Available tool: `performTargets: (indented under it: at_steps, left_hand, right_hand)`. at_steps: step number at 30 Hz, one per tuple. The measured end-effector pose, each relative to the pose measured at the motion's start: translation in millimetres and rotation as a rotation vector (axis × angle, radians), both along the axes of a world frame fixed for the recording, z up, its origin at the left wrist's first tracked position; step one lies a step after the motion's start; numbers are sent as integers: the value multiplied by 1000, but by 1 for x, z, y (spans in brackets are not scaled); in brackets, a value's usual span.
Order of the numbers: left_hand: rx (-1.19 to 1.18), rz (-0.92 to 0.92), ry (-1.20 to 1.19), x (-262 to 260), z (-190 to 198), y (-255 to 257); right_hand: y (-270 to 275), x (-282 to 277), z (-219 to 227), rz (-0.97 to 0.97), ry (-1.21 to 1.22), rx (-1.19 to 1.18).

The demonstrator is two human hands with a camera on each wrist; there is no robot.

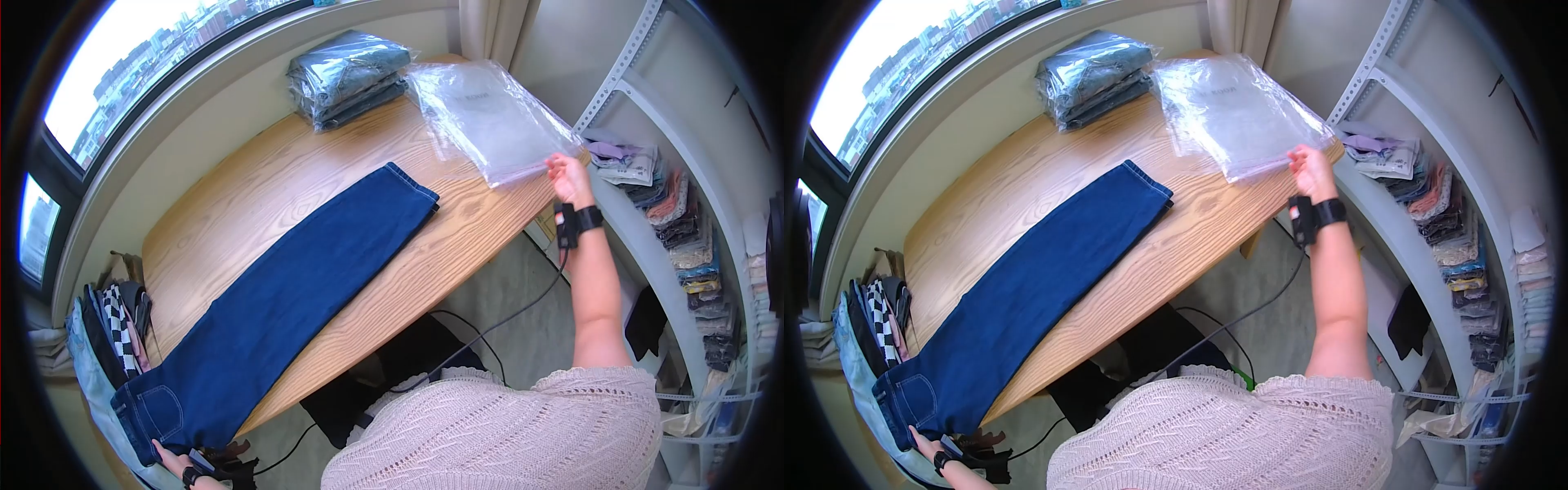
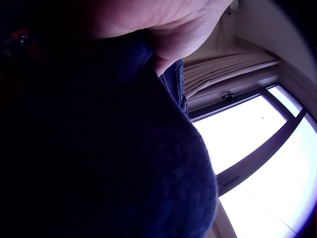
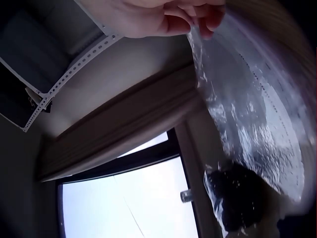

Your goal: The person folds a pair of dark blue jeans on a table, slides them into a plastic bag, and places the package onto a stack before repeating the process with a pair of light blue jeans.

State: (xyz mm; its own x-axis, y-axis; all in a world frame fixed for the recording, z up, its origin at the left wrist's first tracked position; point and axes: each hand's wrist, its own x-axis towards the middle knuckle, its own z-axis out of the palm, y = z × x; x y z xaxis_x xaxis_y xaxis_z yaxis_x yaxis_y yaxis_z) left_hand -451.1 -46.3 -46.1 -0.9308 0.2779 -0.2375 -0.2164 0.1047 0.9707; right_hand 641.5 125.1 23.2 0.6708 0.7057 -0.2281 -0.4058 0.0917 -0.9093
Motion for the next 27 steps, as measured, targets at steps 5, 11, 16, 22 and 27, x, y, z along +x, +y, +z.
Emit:
performTargets:
  at_steps: [5,11,16,22,27]
  left_hand:
    - [-29,16,90,46,23,4]
    - [-78,26,100,62,30,6]
    - [-24,-61,113,87,42,6]
    - [113,-243,-37,85,40,-3]
    - [77,-327,-374,103,59,4]
  right_hand:
    - [17,56,15,-109,120,-138]
    - [24,-110,31,399,-486,-140]
    - [44,-223,-1,709,-850,-432]
    - [63,-231,2,788,-306,-448]
    - [45,-189,35,865,-403,9]
